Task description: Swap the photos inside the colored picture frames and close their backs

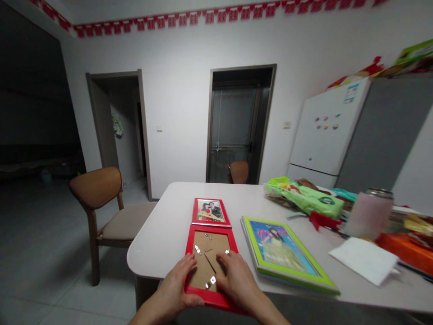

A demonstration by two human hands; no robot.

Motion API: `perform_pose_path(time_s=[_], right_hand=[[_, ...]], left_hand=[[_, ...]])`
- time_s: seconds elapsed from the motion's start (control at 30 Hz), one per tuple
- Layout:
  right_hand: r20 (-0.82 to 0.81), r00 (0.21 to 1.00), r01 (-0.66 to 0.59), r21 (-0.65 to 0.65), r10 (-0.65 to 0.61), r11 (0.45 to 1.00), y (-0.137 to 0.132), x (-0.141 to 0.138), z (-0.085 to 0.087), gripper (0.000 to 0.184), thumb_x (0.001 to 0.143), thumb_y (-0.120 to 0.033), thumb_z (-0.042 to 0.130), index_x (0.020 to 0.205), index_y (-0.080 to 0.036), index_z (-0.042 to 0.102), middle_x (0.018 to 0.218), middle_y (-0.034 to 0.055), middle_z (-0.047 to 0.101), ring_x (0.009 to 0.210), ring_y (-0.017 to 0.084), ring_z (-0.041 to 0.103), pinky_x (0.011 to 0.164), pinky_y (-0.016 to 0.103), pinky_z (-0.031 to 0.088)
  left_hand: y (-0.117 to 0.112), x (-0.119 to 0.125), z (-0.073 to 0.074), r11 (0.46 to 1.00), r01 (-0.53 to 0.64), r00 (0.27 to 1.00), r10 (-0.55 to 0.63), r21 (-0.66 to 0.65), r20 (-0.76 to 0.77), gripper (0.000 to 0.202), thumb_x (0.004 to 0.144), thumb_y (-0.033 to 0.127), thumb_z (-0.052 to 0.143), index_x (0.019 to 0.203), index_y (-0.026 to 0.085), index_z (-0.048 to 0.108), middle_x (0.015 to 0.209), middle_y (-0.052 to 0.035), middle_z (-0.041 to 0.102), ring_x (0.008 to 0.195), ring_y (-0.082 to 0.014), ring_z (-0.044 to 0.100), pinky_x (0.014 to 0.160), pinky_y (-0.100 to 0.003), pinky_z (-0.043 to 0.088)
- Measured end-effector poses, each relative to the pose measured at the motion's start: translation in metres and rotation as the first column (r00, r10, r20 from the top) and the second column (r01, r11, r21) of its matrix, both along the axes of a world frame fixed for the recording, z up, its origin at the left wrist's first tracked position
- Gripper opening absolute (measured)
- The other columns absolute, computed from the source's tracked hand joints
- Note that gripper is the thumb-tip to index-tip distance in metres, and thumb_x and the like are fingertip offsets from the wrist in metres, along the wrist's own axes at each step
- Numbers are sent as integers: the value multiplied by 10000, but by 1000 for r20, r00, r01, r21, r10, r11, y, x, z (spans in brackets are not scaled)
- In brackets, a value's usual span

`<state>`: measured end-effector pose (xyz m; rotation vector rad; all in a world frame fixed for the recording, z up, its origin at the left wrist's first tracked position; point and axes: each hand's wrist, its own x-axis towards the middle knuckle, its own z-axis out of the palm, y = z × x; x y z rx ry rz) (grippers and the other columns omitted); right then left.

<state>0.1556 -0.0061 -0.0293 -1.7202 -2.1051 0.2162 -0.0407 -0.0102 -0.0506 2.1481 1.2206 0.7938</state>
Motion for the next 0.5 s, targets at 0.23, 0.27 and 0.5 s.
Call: perform_pose_path(time_s=[0.23, 0.27, 0.5], right_hand=[[-26, 999, 24, 13, -24, 1000, 8, -2, 27, 363, 595, -232, 480, 926, -161, 612, 886, 80, 592, 830, 181, 528, 754, 243, 378], [-29, 999, 26, 17, -25, 1000, 7, -6, 33, 355, 597, -234, 481, 918, -163, 616, 884, 80, 591, 828, 181, 528, 754, 245, 380], [-205, 971, -108, 84, 123, 991, 5, -34, 52, 360, 670, -318, 490, 990, -178, 578, 981, 81, 567, 900, 191, 505, 791, 267, 378]], left_hand=[[1, 7, 17, 995, -68, 974, 83, -78, 211, 646, 613, 243, 614, 1203, 144, 372, 1273, -105, 380, 1159, -213, 347, 987, -330, 256], [4, 9, 18, 991, -103, 957, 122, -84, 263, 598, 629, 218, 586, 1187, 145, 386, 1245, -97, 418, 1136, -203, 378, 975, -318, 276], [31, -19, 19, 949, -181, 731, 305, -258, 610, 385, 687, 133, 433, 1071, 125, 433, 1040, -68, 577, 905, -160, 560, 769, -262, 449]])
